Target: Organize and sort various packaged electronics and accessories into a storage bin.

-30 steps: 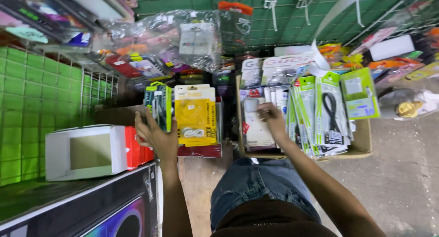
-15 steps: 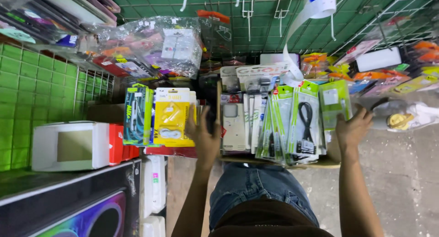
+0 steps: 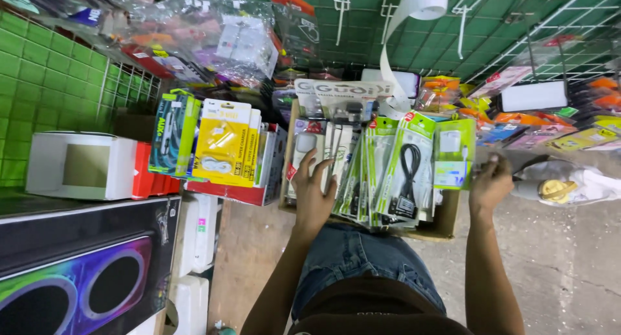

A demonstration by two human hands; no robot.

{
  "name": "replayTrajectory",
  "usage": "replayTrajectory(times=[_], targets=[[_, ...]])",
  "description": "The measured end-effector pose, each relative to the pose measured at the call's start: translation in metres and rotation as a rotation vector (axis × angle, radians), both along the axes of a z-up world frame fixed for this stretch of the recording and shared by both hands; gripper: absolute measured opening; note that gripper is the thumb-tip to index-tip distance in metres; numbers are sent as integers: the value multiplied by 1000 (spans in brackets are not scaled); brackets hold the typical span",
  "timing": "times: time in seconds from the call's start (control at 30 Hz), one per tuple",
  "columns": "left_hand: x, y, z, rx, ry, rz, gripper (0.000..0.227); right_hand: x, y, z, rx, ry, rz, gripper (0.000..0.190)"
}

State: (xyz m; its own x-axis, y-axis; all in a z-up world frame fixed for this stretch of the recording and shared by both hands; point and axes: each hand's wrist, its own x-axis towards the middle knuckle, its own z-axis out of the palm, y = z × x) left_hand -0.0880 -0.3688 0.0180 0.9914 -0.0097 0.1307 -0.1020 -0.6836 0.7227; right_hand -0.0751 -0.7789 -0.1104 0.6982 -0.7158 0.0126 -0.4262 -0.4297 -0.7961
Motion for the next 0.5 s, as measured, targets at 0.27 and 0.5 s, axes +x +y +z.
replayTrajectory(times=[0.27,0.5], targets=[[-16,-10,-15,41,36,59,43,-9,2,12,-274,-81,279,33],[-18,-19,3,31,-47,46,35,-8,25,30,-224,-124,320,37]])
